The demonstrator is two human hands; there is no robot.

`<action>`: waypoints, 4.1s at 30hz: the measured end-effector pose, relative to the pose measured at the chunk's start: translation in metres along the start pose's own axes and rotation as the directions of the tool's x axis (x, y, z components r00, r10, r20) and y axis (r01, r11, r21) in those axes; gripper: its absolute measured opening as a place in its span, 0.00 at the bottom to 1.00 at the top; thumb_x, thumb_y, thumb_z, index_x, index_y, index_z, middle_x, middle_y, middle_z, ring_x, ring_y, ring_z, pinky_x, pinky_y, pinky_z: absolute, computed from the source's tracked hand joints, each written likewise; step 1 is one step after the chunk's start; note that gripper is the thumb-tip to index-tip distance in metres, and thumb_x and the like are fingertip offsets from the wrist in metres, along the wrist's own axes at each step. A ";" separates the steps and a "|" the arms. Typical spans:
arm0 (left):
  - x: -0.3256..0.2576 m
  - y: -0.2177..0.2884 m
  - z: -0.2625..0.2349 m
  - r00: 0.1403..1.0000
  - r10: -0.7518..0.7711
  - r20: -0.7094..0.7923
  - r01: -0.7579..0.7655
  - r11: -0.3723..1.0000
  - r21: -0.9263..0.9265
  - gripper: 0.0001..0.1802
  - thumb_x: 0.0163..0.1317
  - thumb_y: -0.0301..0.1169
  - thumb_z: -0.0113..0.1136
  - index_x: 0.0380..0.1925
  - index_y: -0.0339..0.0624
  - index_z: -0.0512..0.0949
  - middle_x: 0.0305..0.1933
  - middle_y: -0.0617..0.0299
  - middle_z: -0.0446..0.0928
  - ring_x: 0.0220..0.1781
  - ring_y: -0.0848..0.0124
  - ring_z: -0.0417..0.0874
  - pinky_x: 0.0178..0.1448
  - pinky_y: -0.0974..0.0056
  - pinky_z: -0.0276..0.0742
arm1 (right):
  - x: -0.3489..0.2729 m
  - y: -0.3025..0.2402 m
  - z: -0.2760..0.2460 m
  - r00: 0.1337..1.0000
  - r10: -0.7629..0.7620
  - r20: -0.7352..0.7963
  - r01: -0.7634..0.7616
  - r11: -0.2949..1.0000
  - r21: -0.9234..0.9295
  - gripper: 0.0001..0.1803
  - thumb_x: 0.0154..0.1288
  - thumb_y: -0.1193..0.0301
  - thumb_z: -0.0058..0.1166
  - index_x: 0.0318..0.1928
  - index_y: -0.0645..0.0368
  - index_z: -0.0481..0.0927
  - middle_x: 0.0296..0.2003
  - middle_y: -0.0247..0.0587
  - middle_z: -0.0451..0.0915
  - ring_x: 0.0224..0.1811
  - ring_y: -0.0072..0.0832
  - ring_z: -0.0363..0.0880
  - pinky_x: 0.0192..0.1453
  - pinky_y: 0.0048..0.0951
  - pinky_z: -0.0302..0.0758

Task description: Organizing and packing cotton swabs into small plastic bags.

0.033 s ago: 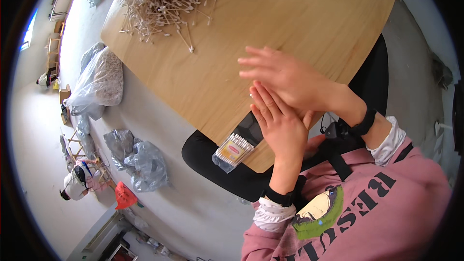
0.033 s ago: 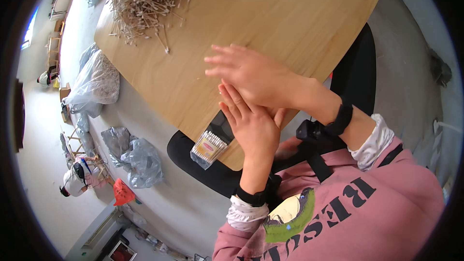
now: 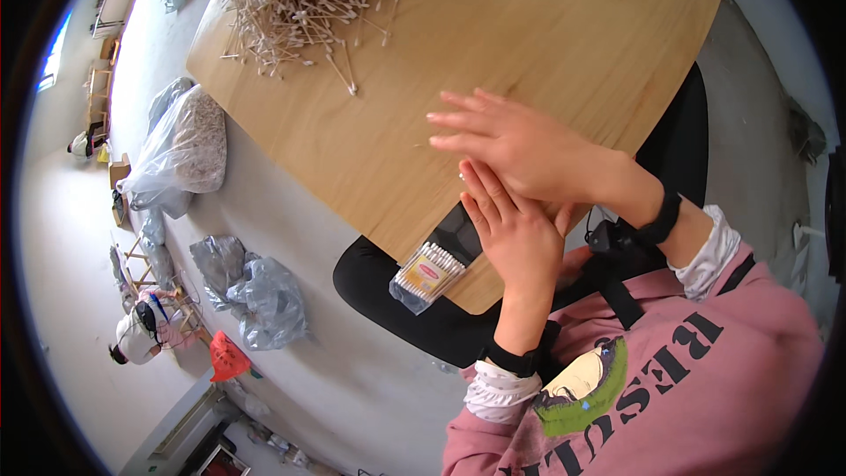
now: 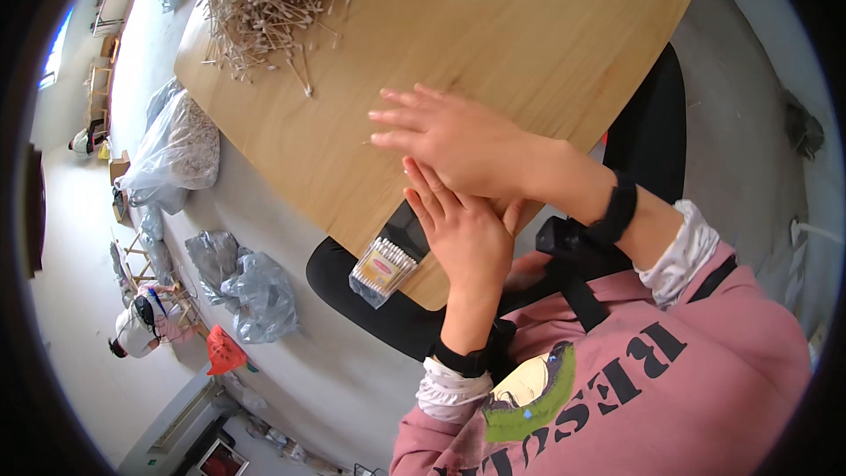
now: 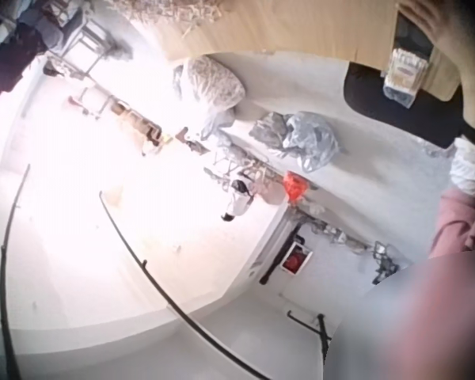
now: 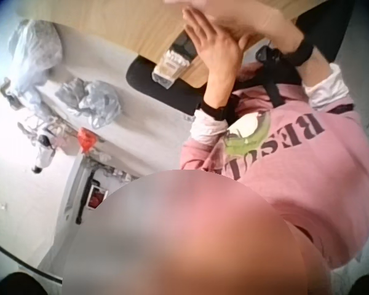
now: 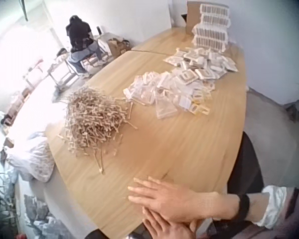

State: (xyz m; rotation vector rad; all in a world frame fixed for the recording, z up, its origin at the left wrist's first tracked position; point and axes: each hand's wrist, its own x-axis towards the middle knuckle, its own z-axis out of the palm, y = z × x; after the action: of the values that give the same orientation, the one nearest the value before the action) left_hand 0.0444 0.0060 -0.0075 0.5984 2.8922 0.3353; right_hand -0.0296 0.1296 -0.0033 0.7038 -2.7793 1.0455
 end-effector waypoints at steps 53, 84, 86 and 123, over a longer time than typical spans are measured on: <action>-0.002 -0.010 -0.003 0.987 0.010 -0.161 -0.006 1.000 0.026 0.65 0.60 0.72 0.51 0.73 0.18 0.48 0.80 0.31 0.45 0.83 0.44 0.44 0.82 0.46 0.40 | -0.160 -0.052 -0.082 0.805 0.588 -0.079 -0.592 0.787 -0.174 0.12 0.62 0.64 0.61 0.28 0.59 0.79 0.26 0.43 0.78 0.33 0.41 0.78 0.37 0.41 0.73; 0.034 -0.016 -0.014 0.776 -0.571 -0.267 -0.263 0.092 -0.960 0.46 0.76 0.62 0.33 0.79 0.40 0.39 0.83 0.49 0.41 0.85 0.58 0.38 0.84 0.52 0.32 | -0.010 -0.008 0.006 0.862 0.485 -0.147 -0.103 0.452 0.886 0.49 0.74 0.36 0.34 0.74 0.68 0.54 0.72 0.55 0.62 0.79 0.39 0.55 0.82 0.41 0.51; 0.038 -0.016 -0.011 0.789 -0.561 -0.249 -0.271 0.046 -0.961 0.42 0.78 0.60 0.26 0.79 0.40 0.42 0.83 0.49 0.44 0.85 0.61 0.39 0.84 0.54 0.31 | -0.007 -0.008 0.008 0.875 0.460 -0.152 -0.099 0.476 0.874 0.49 0.74 0.36 0.34 0.74 0.68 0.54 0.72 0.55 0.61 0.79 0.39 0.55 0.82 0.40 0.51; 0.005 -0.014 -0.005 0.998 -0.006 -0.062 0.005 1.000 -0.023 0.64 0.59 0.64 0.59 0.75 0.22 0.43 0.81 0.35 0.41 0.84 0.45 0.38 0.83 0.46 0.36 | -0.008 -0.014 -0.033 0.982 0.027 0.186 0.048 0.922 -0.385 0.05 0.54 0.71 0.58 0.26 0.58 0.80 0.29 0.38 0.77 0.37 0.32 0.78 0.44 0.30 0.73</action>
State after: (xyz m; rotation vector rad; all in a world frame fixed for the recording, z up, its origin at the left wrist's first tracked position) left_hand 0.0337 -0.0055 -0.0063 0.5864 2.9446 0.3922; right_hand -0.0188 0.1451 0.0282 0.7923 -3.0008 0.4133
